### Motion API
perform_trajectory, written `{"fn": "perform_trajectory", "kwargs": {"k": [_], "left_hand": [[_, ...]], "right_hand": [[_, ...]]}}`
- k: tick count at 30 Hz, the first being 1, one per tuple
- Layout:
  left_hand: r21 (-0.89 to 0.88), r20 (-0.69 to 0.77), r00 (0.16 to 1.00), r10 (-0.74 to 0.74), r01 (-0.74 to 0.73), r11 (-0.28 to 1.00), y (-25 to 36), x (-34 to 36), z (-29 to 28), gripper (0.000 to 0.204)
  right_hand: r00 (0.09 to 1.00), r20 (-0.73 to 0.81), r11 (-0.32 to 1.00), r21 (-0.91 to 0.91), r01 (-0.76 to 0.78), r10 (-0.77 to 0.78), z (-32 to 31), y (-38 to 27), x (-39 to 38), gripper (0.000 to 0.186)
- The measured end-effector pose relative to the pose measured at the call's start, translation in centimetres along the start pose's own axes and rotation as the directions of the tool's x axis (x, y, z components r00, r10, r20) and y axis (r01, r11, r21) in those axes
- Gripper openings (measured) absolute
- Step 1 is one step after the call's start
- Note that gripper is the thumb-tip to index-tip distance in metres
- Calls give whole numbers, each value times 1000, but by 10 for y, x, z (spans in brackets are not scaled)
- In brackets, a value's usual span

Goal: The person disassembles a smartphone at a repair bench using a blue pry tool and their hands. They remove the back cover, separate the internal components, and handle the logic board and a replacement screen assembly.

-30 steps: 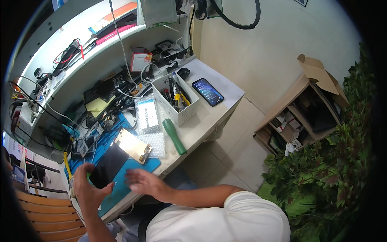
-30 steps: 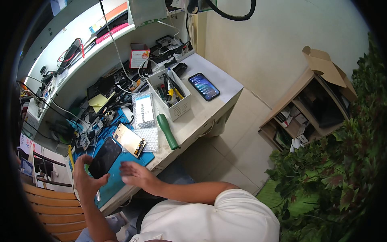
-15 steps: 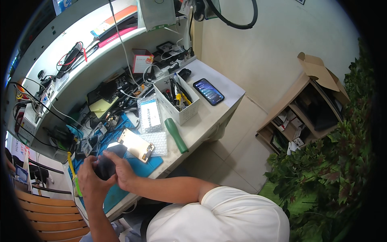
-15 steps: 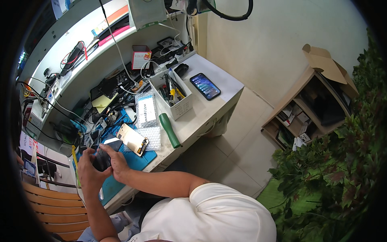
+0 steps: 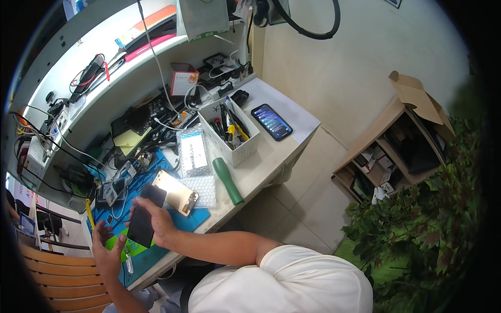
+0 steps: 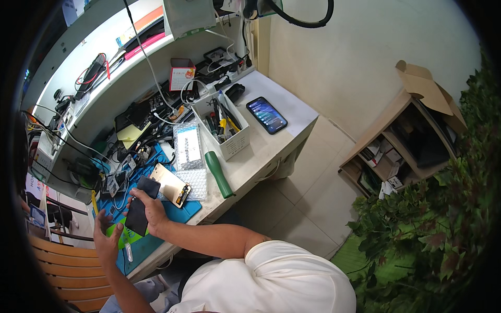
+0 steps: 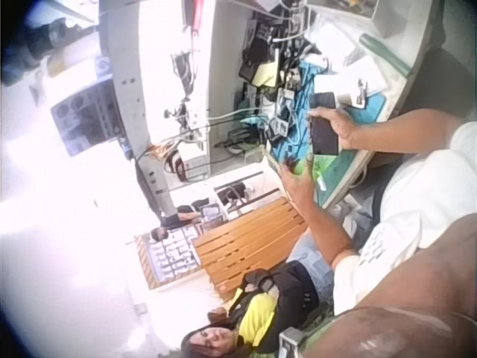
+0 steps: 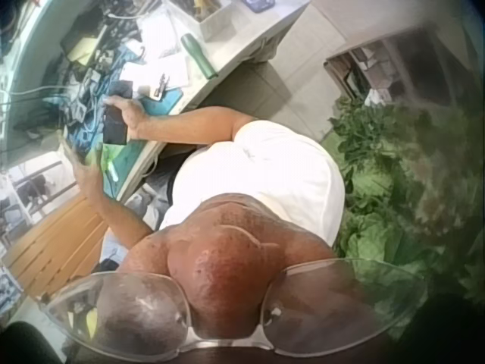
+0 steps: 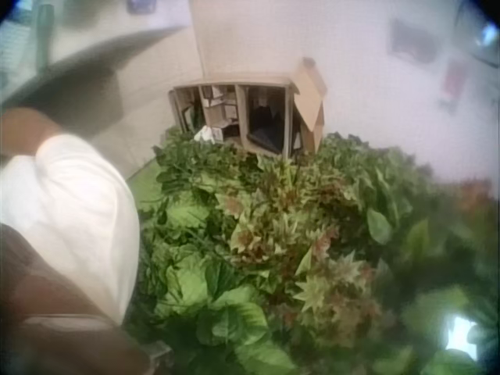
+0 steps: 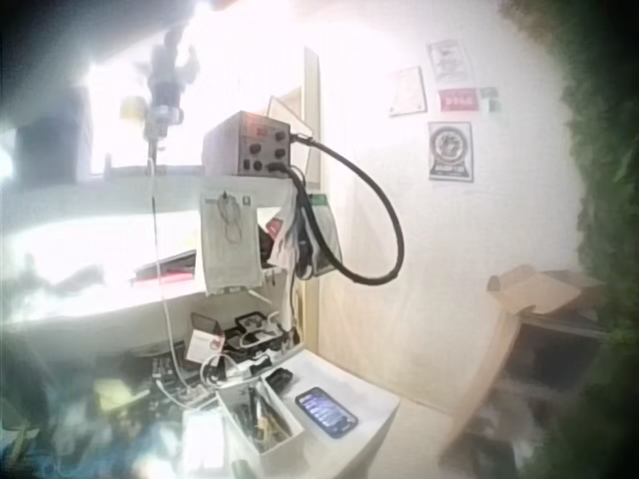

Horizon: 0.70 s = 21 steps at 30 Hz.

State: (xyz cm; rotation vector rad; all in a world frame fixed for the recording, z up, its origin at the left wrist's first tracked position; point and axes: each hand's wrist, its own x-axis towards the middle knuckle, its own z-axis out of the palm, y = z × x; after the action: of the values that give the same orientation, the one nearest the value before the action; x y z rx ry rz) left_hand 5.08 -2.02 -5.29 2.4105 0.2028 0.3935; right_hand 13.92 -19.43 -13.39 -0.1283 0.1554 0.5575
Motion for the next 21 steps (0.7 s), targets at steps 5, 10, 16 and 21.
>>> {"fn": "perform_trajectory", "kwargs": {"k": [5,10,16,21], "left_hand": [[-518,59,972,-226,223,826,-43,-9,16,69],[-784,141,941,-307,296,546,-45,-13,21,52],[-877,269,803,-532,433,210,-33,-30,35,25],[-934,115,834,-539,276,228,-11,-44,63,25]], "right_hand": [[1000,-1,999,9,-32,32,-3,1,1,32],[1000,5,1000,-14,-21,21,-5,-4,-2,35],[996,20,995,-32,92,-91,-3,-5,-6,33],[992,9,992,-2,122,-122,-4,-9,-7,34]]}}
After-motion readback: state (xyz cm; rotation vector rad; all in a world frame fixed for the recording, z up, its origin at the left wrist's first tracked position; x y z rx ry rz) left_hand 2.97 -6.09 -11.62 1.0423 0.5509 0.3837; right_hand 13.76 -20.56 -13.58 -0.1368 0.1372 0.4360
